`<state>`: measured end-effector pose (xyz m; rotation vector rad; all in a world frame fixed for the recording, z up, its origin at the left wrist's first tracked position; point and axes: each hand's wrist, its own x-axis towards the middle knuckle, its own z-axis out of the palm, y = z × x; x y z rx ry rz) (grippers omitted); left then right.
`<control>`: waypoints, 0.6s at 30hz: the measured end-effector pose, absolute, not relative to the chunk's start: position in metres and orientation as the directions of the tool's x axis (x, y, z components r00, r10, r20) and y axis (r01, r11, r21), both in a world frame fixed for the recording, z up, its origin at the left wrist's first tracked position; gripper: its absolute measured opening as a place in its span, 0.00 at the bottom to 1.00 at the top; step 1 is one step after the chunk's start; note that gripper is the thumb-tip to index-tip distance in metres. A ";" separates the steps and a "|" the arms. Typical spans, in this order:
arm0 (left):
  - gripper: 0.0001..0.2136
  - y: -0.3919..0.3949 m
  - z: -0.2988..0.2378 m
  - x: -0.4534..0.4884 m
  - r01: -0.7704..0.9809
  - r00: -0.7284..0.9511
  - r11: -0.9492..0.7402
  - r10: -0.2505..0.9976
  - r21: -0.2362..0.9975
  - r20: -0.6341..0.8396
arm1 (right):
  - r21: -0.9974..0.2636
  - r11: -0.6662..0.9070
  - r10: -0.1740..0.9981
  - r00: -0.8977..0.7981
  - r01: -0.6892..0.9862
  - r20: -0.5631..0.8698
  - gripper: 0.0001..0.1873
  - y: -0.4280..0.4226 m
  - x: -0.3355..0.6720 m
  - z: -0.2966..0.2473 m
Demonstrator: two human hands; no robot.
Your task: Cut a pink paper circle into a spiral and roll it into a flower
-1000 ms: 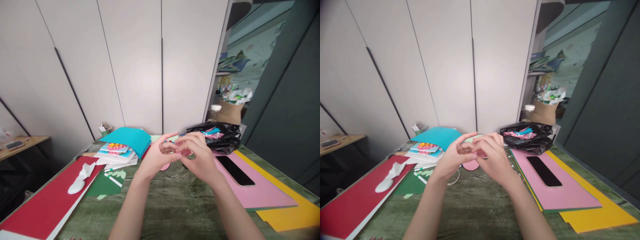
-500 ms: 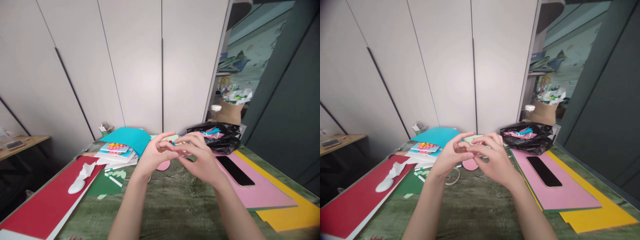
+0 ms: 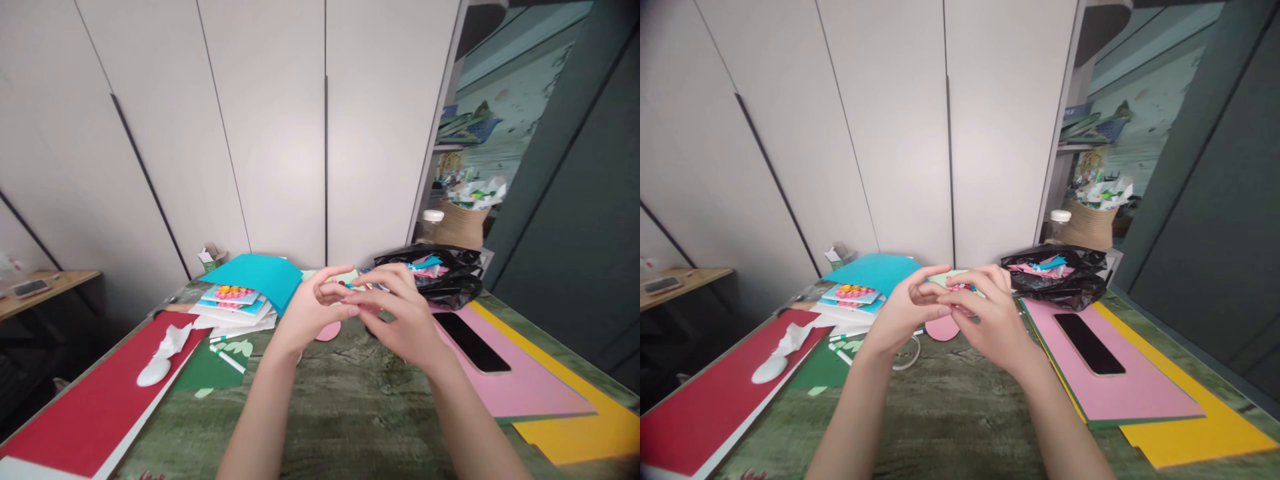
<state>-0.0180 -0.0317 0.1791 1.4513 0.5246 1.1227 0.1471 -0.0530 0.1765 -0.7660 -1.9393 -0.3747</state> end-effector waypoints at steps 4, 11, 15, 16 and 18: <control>0.26 -0.032 0.179 -0.015 -0.342 0.386 -0.219 0.854 0.914 0.349 | -0.097 0.750 0.360 -0.282 0.654 0.889 0.11 -0.054 0.147 0.177; 0.23 -0.029 0.178 -0.015 -0.275 0.275 -0.334 0.871 0.901 0.407 | -0.192 0.755 0.409 -0.221 0.627 0.886 0.13 -0.058 0.147 0.180; 0.22 -0.024 0.170 -0.011 -0.262 0.260 -0.335 0.878 0.905 0.401 | -0.241 0.740 0.457 -0.206 0.628 0.865 0.10 -0.054 0.149 0.179; 0.22 -0.023 0.166 -0.009 -0.265 0.240 -0.332 0.887 0.905 0.395 | -0.270 0.734 0.476 -0.189 0.623 0.859 0.09 -0.051 0.150 0.177; 0.21 -0.021 0.155 -0.004 -0.259 0.178 -0.336 0.905 0.906 0.386 | -0.364 0.714 0.532 -0.124 0.598 0.838 0.06 -0.044 0.153 0.169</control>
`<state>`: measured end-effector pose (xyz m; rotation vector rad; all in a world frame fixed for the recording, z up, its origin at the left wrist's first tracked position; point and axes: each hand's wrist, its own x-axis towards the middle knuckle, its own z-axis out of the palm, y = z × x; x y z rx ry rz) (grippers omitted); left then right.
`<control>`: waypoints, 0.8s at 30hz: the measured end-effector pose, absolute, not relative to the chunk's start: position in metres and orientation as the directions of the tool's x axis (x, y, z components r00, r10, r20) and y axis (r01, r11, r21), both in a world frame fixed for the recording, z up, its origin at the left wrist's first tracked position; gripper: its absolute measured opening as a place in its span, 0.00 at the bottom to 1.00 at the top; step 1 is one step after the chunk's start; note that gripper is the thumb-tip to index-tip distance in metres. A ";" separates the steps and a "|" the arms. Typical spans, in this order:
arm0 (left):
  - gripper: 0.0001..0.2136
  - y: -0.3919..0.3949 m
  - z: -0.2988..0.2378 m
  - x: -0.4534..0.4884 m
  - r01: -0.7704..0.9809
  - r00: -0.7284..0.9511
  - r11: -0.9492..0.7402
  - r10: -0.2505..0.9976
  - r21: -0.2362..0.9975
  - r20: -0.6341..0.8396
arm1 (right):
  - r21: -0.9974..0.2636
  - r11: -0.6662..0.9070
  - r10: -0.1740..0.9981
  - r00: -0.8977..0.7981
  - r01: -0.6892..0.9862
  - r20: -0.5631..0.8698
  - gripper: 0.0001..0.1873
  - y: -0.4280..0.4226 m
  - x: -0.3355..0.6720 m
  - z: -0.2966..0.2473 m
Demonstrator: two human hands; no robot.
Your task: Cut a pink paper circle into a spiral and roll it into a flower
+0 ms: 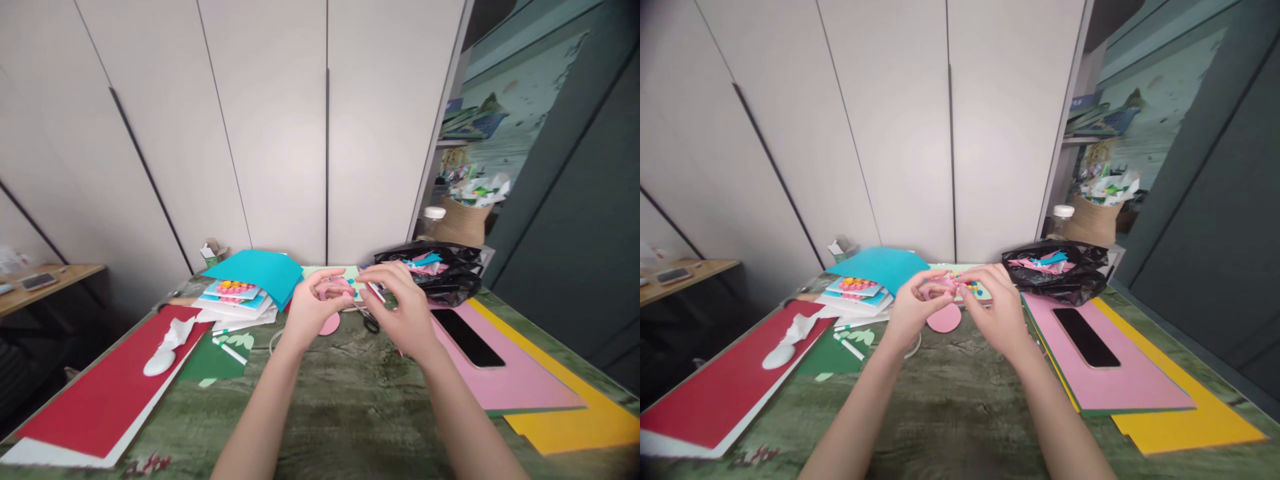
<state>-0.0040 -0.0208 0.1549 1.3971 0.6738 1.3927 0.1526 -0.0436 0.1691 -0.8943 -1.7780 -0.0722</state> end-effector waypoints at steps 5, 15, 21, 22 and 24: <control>0.17 -0.029 0.104 0.008 -0.182 -0.002 -0.298 0.953 0.937 0.303 | -0.683 0.609 0.761 -0.052 0.404 0.647 0.05 -0.029 0.159 0.110; 0.18 -0.034 0.035 0.005 -0.135 0.021 -0.114 0.993 0.984 0.118 | -0.670 0.531 0.832 -0.171 0.519 0.528 0.09 -0.047 0.164 0.040; 0.23 -0.028 0.023 0.007 -0.311 0.128 0.073 0.991 0.948 -0.034 | -0.502 0.621 0.738 -0.233 0.603 0.633 0.08 -0.044 0.161 0.037; 0.24 -0.028 0.023 0.008 -0.345 0.146 0.111 0.987 0.932 -0.063 | -0.484 0.631 0.728 -0.245 0.606 0.641 0.09 -0.044 0.161 0.034; 0.24 -0.029 0.023 0.008 -0.396 0.174 0.170 0.979 0.903 -0.108 | -0.462 0.637 0.722 -0.267 0.617 0.639 0.11 -0.044 0.160 0.029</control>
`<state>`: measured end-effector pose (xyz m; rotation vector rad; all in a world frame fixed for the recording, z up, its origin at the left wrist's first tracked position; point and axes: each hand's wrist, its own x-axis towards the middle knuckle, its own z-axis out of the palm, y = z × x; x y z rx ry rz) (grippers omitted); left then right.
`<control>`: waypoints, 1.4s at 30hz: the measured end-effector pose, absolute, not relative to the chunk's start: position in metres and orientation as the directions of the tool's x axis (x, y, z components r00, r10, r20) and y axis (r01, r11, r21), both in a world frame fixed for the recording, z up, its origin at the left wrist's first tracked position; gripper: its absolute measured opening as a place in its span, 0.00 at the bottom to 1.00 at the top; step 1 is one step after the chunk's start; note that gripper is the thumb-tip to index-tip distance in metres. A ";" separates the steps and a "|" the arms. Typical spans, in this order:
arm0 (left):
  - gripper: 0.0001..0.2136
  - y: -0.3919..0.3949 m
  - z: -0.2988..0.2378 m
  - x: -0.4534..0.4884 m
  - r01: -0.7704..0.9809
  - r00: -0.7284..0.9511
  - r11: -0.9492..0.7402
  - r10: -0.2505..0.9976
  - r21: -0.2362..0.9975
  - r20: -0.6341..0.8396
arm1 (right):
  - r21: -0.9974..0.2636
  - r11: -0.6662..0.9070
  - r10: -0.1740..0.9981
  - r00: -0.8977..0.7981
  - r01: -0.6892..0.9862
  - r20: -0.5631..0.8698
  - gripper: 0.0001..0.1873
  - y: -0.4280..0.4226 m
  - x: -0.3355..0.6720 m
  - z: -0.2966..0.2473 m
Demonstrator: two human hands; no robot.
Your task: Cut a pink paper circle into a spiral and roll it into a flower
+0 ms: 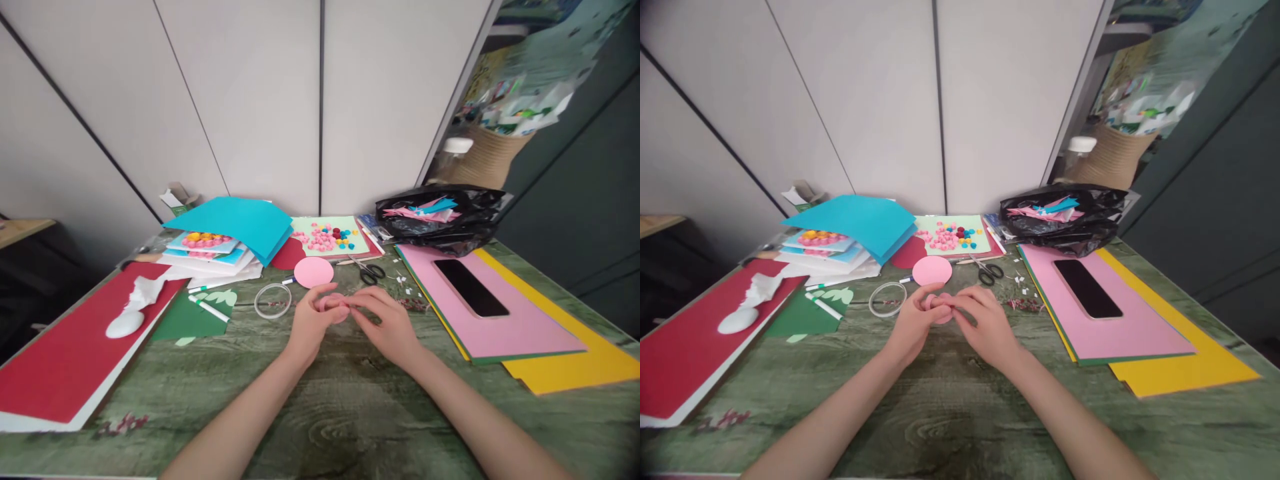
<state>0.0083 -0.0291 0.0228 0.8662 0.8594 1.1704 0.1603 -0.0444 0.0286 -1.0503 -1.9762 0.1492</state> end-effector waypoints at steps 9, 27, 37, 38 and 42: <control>0.26 -0.021 0.023 -0.002 -0.323 0.373 0.269 0.917 0.907 -0.139 | -0.390 0.671 0.711 -0.397 0.631 0.581 0.17 -0.041 0.166 0.026; 0.21 -0.034 0.020 0.008 -0.475 0.391 0.362 0.903 0.802 -0.176 | -0.478 0.616 0.730 -0.227 0.626 0.645 0.04 -0.045 0.159 0.025; 0.20 -0.029 0.027 -0.001 -0.360 0.458 0.206 0.889 0.910 -0.020 | -0.517 0.690 0.709 -0.332 0.506 0.622 0.09 -0.046 0.159 0.030; 0.21 -0.029 0.028 -0.001 -0.349 0.467 0.198 0.884 0.916 -0.013 | -0.528 0.689 0.714 -0.338 0.497 0.613 0.08 -0.046 0.159 0.030; 0.22 -0.029 0.027 -0.003 -0.324 0.490 0.194 0.872 0.926 -0.011 | -0.568 0.659 0.744 -0.317 0.494 0.588 0.07 -0.046 0.160 0.030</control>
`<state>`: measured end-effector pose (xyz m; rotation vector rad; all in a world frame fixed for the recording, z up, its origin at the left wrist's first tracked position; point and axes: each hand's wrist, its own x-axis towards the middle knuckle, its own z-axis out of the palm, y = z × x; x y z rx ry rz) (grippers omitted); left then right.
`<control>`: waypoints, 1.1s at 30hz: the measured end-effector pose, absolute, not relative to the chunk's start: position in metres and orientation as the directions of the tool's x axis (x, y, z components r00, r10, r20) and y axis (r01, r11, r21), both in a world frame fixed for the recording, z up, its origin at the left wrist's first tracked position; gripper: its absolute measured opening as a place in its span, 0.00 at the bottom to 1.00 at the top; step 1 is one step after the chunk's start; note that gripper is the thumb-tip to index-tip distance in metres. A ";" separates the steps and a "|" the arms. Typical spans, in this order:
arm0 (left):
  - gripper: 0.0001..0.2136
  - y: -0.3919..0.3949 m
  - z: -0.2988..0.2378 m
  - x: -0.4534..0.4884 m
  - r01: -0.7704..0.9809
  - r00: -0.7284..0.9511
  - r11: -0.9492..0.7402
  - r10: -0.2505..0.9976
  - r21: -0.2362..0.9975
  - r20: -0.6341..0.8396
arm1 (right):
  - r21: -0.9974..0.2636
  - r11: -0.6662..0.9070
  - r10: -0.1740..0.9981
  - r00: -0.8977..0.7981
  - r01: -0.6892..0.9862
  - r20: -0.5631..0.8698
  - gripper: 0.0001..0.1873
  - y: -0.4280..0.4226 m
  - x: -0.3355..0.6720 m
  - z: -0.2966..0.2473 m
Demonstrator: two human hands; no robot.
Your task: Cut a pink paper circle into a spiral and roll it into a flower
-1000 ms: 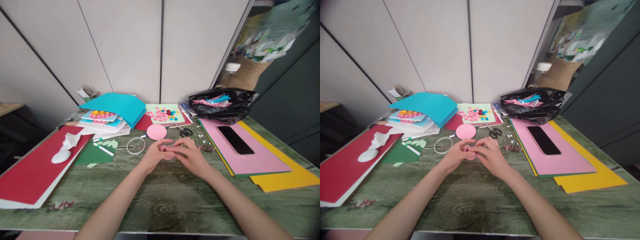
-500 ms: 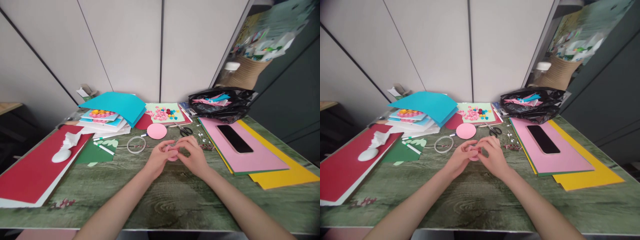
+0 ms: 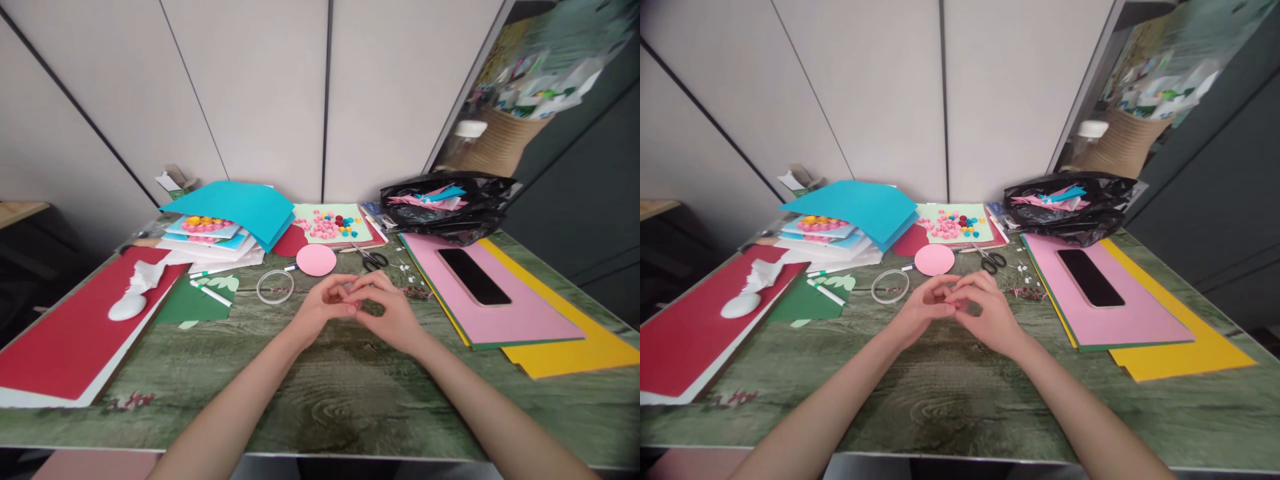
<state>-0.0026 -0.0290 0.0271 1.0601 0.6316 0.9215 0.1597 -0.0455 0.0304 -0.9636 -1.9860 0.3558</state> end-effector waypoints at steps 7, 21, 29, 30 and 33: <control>0.21 -0.030 0.024 0.001 -0.391 0.463 0.257 0.885 0.884 -0.053 | -0.597 0.620 0.769 -0.247 0.509 0.589 0.05 -0.043 0.160 0.031; 0.20 -0.028 0.026 0.001 -0.370 0.375 0.205 0.925 0.906 -0.055 | -0.521 0.644 0.739 -0.281 0.560 0.612 0.06 -0.044 0.163 0.030; 0.23 -0.018 0.030 -0.013 -0.152 0.535 0.202 0.840 0.967 -0.091 | -0.515 0.663 0.748 -0.451 0.544 0.486 0.12 -0.039 0.166 0.029; 0.23 -0.017 0.030 -0.014 -0.146 0.541 0.208 0.835 0.967 -0.098 | -0.524 0.650 0.759 -0.444 0.550 0.476 0.11 -0.039 0.166 0.028; 0.22 -0.018 0.029 -0.014 -0.177 0.548 0.227 0.831 0.958 -0.096 | -0.559 0.616 0.786 -0.385 0.555 0.483 0.08 -0.039 0.166 0.028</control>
